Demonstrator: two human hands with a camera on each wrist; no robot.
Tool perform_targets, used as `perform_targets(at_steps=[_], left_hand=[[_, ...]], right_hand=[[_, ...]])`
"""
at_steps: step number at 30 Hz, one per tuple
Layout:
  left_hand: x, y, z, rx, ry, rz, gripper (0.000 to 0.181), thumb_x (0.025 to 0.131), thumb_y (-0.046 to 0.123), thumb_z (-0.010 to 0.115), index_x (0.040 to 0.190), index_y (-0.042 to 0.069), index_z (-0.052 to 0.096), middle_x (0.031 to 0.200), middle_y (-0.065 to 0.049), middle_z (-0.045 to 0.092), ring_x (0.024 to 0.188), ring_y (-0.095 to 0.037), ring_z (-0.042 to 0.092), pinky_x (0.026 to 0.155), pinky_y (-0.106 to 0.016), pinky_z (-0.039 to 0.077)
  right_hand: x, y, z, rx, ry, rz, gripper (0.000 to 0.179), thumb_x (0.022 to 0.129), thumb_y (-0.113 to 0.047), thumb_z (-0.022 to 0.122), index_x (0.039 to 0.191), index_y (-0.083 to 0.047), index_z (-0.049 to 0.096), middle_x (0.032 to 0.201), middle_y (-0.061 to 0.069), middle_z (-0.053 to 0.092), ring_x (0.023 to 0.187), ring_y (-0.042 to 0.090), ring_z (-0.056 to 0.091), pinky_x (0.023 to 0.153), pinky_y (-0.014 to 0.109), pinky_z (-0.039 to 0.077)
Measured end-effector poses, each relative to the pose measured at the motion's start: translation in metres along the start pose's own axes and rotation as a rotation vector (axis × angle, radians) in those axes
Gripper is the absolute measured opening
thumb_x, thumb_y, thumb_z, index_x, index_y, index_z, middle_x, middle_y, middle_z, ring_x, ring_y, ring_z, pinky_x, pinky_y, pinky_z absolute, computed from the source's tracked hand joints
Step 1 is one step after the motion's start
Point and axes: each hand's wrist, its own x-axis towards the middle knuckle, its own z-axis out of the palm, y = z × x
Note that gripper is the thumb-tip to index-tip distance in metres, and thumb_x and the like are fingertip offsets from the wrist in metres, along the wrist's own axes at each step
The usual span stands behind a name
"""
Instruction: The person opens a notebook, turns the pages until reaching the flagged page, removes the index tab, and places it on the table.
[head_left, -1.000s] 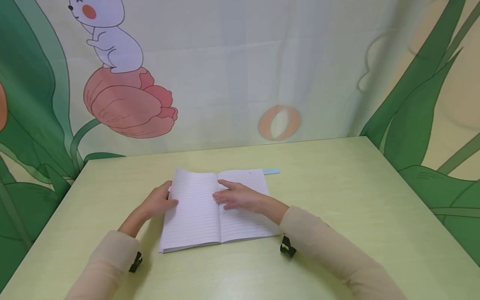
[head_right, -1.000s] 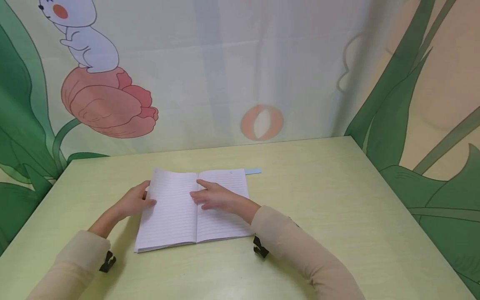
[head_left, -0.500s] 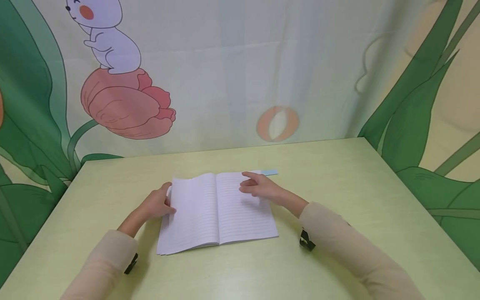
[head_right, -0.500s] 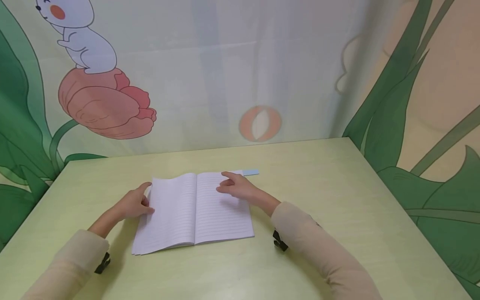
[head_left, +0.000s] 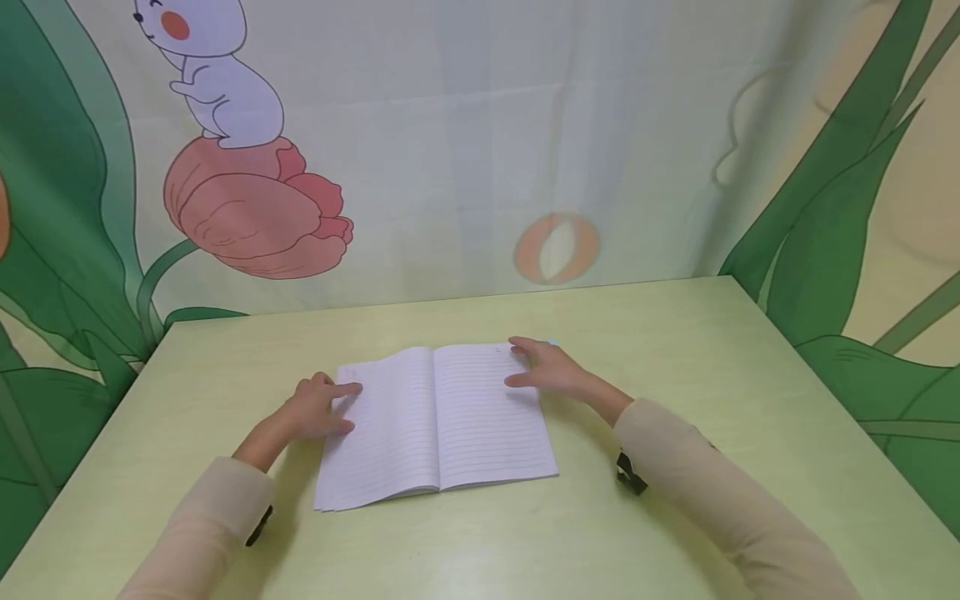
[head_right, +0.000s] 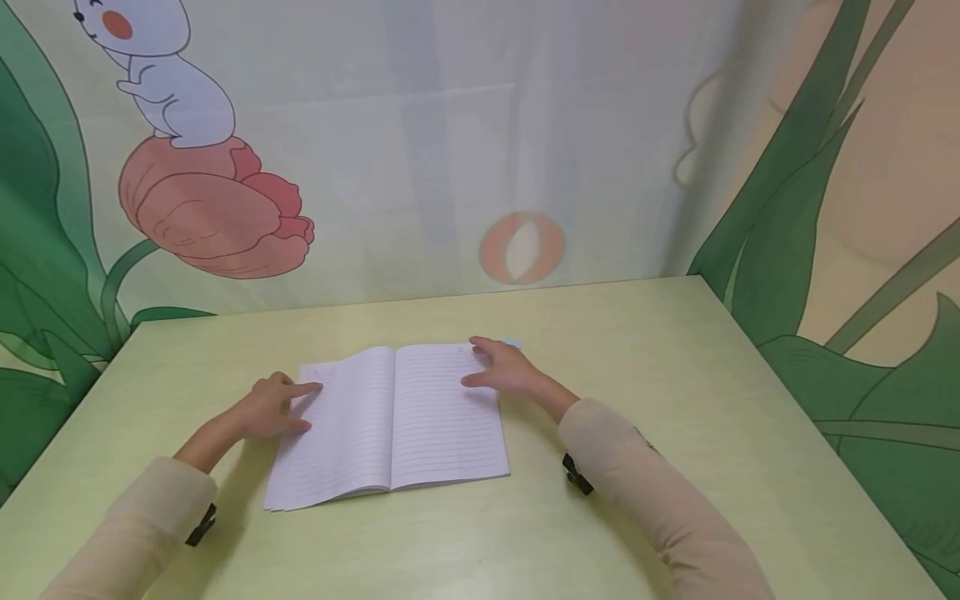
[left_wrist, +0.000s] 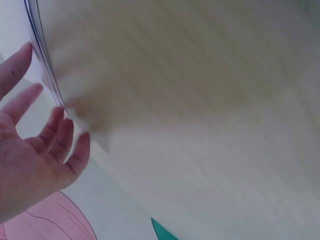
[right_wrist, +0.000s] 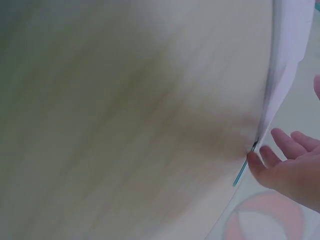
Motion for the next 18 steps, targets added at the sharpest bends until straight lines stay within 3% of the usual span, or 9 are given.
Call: perform_targets(at_steps=[3,8,13,18], left_hand=[[0.0,-0.002,0.0,0.049,-0.012,0.014,0.056,0.081,0.022,0.067,0.131,0.004,0.048,0.124,-0.032,0.038,0.11,-0.05,0.035,0.081,-0.06,0.036],[-0.002,-0.004,0.0,0.043,-0.056,0.062,0.066,0.08,0.032,0.067,0.132,-0.002,0.044,0.133,-0.039,0.029,0.121,-0.054,0.027,0.093,-0.063,0.026],[-0.006,-0.001,-0.001,0.024,-0.162,-0.014,0.099,0.068,0.052,0.072,0.141,0.001,0.029,0.142,-0.035,0.012,0.128,-0.053,0.012,0.09,-0.072,0.015],[-0.009,-0.001,0.0,0.033,-0.204,-0.039,0.11,0.063,0.053,0.076,0.144,0.003,0.021,0.145,-0.032,0.003,0.129,-0.052,0.004,0.087,-0.076,0.009]], right_hand=[[0.001,0.003,-0.002,-0.146,-0.031,-0.017,0.082,0.076,-0.025,0.074,0.14,0.002,0.029,0.141,0.018,0.035,0.132,0.034,0.024,0.106,0.045,0.02],[-0.001,0.007,-0.007,-0.308,-0.124,0.007,0.1,0.07,-0.04,0.076,0.145,-0.005,0.019,0.148,0.015,0.022,0.136,0.038,0.006,0.103,0.059,0.011],[-0.004,0.011,-0.011,-0.455,-0.249,-0.014,0.115,0.065,-0.054,0.075,0.147,-0.008,0.009,0.152,0.011,0.006,0.136,0.036,-0.006,0.1,0.064,0.004],[-0.004,0.012,-0.01,-0.569,-0.33,-0.057,0.115,0.065,-0.06,0.071,0.147,-0.01,0.007,0.152,0.008,-0.002,0.136,0.035,-0.011,0.099,0.065,0.0]])
